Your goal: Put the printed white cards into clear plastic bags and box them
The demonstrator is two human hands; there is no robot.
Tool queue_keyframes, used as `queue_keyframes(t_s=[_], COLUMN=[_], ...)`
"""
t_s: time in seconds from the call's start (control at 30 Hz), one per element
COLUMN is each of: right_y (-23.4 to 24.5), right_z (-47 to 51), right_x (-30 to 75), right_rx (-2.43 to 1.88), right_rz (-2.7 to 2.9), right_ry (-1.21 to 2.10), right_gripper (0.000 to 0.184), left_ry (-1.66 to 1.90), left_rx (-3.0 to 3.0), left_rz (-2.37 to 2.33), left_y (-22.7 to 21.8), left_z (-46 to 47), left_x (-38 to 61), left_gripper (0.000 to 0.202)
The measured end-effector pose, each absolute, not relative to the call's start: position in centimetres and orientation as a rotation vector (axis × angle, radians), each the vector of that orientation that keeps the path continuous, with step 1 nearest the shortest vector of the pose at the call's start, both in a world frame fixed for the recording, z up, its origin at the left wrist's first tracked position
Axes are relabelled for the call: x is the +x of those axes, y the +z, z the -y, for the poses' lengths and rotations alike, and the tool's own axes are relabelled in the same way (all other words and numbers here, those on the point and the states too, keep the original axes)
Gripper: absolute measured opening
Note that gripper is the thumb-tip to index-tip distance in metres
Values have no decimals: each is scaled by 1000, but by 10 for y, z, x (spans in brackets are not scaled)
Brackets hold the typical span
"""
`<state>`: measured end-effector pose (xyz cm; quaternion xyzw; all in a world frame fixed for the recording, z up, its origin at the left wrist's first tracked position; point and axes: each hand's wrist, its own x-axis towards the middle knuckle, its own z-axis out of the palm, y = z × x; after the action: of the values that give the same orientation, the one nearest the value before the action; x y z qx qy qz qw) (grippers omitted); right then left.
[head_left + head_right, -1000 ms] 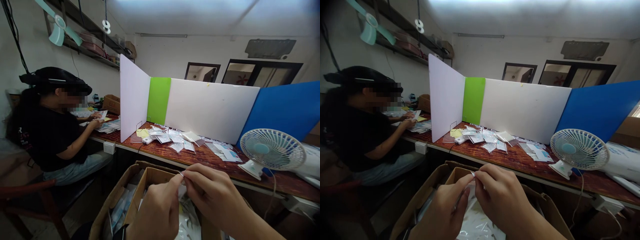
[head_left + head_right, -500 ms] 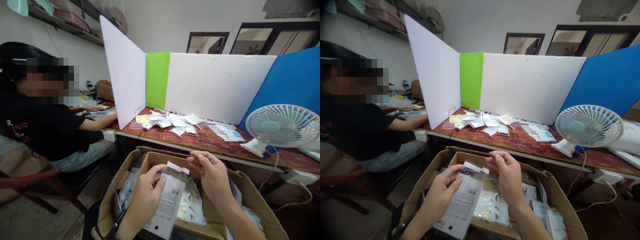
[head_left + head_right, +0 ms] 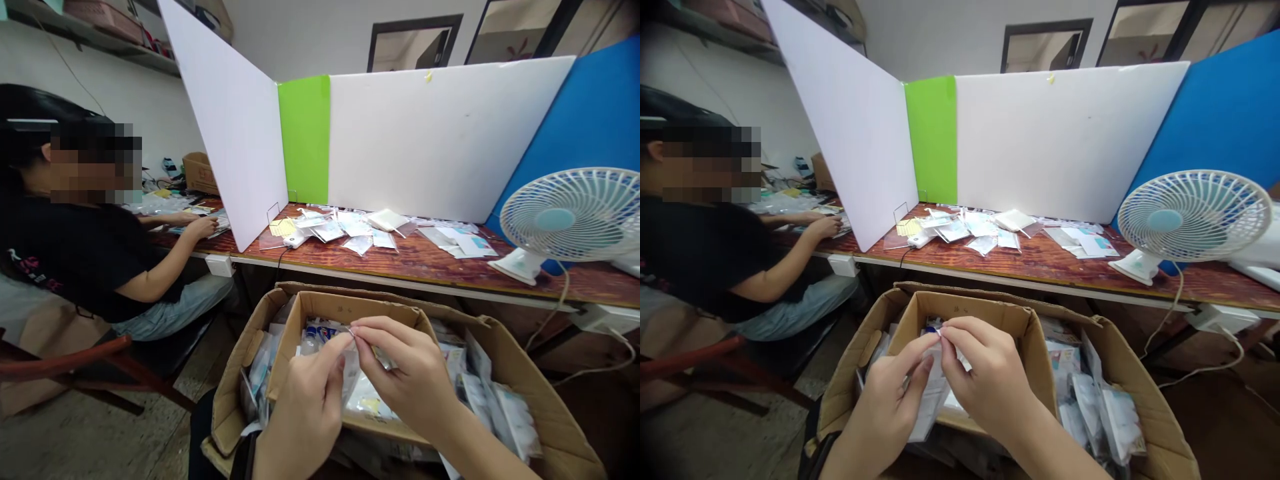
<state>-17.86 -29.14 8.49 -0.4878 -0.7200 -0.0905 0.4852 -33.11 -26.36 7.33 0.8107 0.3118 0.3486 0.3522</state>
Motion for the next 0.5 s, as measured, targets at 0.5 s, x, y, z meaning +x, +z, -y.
queue_keyframes(t_s=[0.5], right_y=[11], right_z=[283], right_x=[-121], right_rx=[-1550], right_rz=[949], right_ry=[60], right_gripper=[19], left_ry=[968], left_rx=[909], left_rz=[-833], left_y=[46], left_z=[241], left_x=[-349], left_gripper=[44])
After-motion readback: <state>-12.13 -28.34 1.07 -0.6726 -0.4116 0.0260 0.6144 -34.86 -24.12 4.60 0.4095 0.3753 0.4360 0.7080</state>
